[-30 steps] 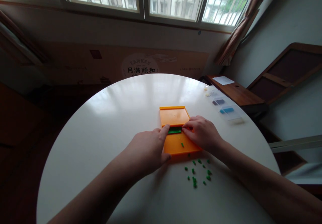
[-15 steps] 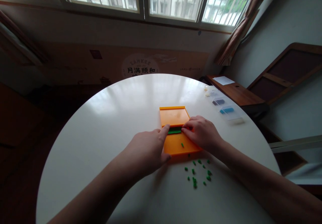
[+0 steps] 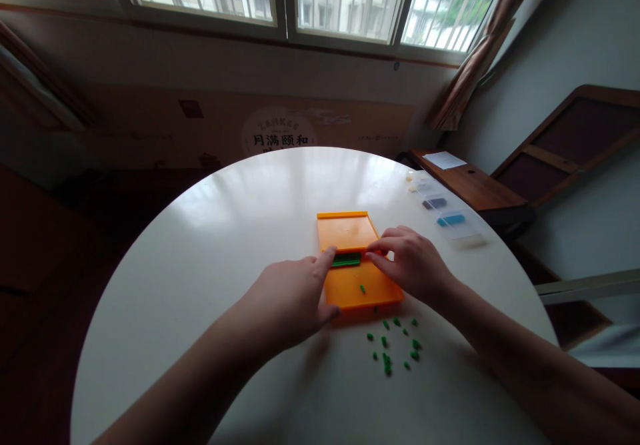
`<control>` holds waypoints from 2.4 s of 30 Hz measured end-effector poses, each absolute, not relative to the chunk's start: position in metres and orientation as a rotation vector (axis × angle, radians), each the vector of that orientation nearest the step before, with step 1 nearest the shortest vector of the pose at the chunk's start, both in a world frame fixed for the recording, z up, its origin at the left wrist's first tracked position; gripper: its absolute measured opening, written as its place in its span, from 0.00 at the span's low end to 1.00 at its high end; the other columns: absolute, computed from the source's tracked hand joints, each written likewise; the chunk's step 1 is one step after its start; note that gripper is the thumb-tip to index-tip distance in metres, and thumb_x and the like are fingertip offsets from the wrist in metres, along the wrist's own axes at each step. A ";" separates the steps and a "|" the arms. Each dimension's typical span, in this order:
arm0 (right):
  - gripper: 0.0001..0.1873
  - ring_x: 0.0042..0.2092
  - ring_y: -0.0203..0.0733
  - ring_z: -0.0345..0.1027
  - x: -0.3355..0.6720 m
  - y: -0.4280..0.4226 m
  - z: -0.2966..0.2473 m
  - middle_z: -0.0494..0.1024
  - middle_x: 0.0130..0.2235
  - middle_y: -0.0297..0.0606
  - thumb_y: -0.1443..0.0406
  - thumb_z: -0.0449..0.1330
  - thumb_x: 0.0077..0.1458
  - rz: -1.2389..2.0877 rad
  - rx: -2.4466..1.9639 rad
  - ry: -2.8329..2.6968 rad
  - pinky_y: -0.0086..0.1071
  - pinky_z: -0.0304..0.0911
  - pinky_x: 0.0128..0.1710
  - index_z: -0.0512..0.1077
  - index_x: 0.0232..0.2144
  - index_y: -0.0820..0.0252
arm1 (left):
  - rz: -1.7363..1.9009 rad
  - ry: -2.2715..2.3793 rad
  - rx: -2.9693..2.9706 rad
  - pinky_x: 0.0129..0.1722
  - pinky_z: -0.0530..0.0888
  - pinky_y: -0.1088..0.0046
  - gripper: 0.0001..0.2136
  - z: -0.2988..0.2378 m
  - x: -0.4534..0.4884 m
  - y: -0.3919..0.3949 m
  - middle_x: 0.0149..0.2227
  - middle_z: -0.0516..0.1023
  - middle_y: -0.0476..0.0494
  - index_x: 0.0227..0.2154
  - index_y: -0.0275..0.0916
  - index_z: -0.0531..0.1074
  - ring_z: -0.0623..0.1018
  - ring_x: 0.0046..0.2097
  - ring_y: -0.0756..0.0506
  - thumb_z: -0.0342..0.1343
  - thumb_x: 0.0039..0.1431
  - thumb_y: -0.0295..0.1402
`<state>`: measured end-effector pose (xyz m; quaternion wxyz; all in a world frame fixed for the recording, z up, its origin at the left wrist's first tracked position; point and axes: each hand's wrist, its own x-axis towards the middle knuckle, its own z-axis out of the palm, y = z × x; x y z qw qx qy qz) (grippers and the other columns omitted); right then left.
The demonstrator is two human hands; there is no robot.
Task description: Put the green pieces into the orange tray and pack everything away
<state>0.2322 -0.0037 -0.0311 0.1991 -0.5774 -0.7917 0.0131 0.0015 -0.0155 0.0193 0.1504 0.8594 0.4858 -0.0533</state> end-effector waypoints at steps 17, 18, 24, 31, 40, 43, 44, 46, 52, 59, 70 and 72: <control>0.18 0.39 0.33 0.62 0.243 -0.017 -0.023 0.70 0.38 0.35 0.71 0.56 0.53 0.246 -1.116 -2.658 0.27 0.58 0.39 0.78 0.40 0.43 | -0.165 1.438 2.432 0.45 0.72 0.63 0.38 0.020 0.001 -0.011 0.54 0.73 0.37 0.65 0.40 0.52 0.76 0.49 0.36 0.55 0.52 0.46; 0.18 0.39 0.33 0.62 0.243 -0.016 -0.024 0.70 0.38 0.36 0.71 0.56 0.54 0.223 -1.137 -2.646 0.28 0.58 0.40 0.78 0.40 0.44 | -0.162 1.435 2.434 0.45 0.72 0.63 0.38 0.020 0.001 -0.011 0.54 0.73 0.37 0.65 0.40 0.52 0.76 0.48 0.35 0.55 0.52 0.46; 0.17 0.39 0.35 0.62 0.246 -0.009 -0.032 0.70 0.37 0.38 0.70 0.55 0.56 0.099 -1.324 -2.549 0.30 0.60 0.41 0.78 0.42 0.46 | -0.149 1.420 2.447 0.45 0.72 0.64 0.37 0.019 -0.001 -0.011 0.54 0.73 0.38 0.65 0.41 0.53 0.76 0.48 0.36 0.55 0.52 0.45; 0.19 0.38 0.34 0.63 0.246 -0.009 -0.035 0.71 0.39 0.37 0.70 0.54 0.55 0.076 -1.420 -2.412 0.28 0.60 0.40 0.77 0.43 0.46 | -0.139 1.375 2.475 0.45 0.72 0.64 0.38 0.018 -0.002 -0.012 0.53 0.74 0.39 0.65 0.42 0.52 0.76 0.47 0.37 0.55 0.51 0.44; 0.18 0.38 0.33 0.63 0.245 -0.008 -0.037 0.71 0.39 0.36 0.70 0.55 0.54 0.125 -1.463 -2.429 0.28 0.60 0.41 0.78 0.41 0.45 | -0.136 1.374 2.483 0.44 0.72 0.62 0.38 0.016 -0.003 -0.013 0.53 0.73 0.38 0.65 0.40 0.51 0.76 0.47 0.36 0.54 0.51 0.44; 0.18 0.39 0.34 0.63 0.244 -0.007 -0.039 0.71 0.39 0.36 0.69 0.55 0.55 0.108 -1.474 -2.432 0.29 0.60 0.41 0.77 0.43 0.45 | -0.125 1.372 2.492 0.43 0.73 0.63 0.38 0.016 -0.003 -0.013 0.53 0.73 0.38 0.65 0.41 0.52 0.76 0.46 0.37 0.54 0.52 0.44; 0.18 0.39 0.34 0.63 0.244 -0.006 -0.039 0.71 0.39 0.35 0.69 0.55 0.55 0.108 -1.473 -2.432 0.29 0.60 0.41 0.77 0.43 0.44 | -0.122 1.371 2.494 0.43 0.73 0.63 0.38 0.016 -0.003 -0.013 0.53 0.73 0.38 0.65 0.41 0.52 0.76 0.46 0.37 0.54 0.52 0.44; 0.18 0.39 0.34 0.63 0.243 -0.006 -0.040 0.71 0.39 0.35 0.69 0.55 0.56 0.106 -1.460 -2.433 0.29 0.60 0.41 0.77 0.44 0.44 | -0.125 1.370 2.492 0.44 0.73 0.63 0.38 0.016 -0.003 -0.013 0.53 0.73 0.38 0.65 0.40 0.52 0.76 0.46 0.37 0.54 0.51 0.44; 0.20 0.39 0.34 0.62 0.246 -0.006 -0.039 0.70 0.40 0.36 0.71 0.55 0.54 0.049 -1.429 -2.400 0.29 0.61 0.42 0.77 0.44 0.45 | -0.129 1.366 2.488 0.44 0.73 0.61 0.38 0.015 -0.003 -0.011 0.53 0.73 0.39 0.65 0.41 0.52 0.76 0.46 0.36 0.55 0.51 0.45; 0.18 0.39 0.35 0.62 0.243 -0.007 -0.038 0.70 0.40 0.36 0.69 0.55 0.55 0.109 -1.471 -2.434 0.30 0.62 0.42 0.77 0.43 0.45 | -0.120 1.361 2.491 0.45 0.73 0.60 0.39 0.014 -0.004 -0.011 0.54 0.73 0.38 0.65 0.41 0.51 0.76 0.47 0.36 0.55 0.51 0.45; 0.16 0.40 0.35 0.63 0.242 -0.006 -0.038 0.70 0.41 0.36 0.68 0.55 0.56 0.144 -1.488 -2.424 0.31 0.62 0.42 0.77 0.43 0.47 | -0.149 1.363 2.474 0.45 0.72 0.61 0.39 0.016 -0.004 -0.012 0.53 0.73 0.37 0.65 0.40 0.51 0.76 0.46 0.36 0.55 0.51 0.45; 0.17 0.40 0.35 0.63 0.243 -0.006 -0.038 0.70 0.40 0.36 0.69 0.55 0.56 0.139 -1.473 -2.410 0.31 0.62 0.42 0.77 0.42 0.47 | -0.141 1.358 2.477 0.45 0.72 0.61 0.39 0.015 -0.004 -0.012 0.54 0.73 0.37 0.65 0.40 0.51 0.76 0.47 0.36 0.55 0.51 0.45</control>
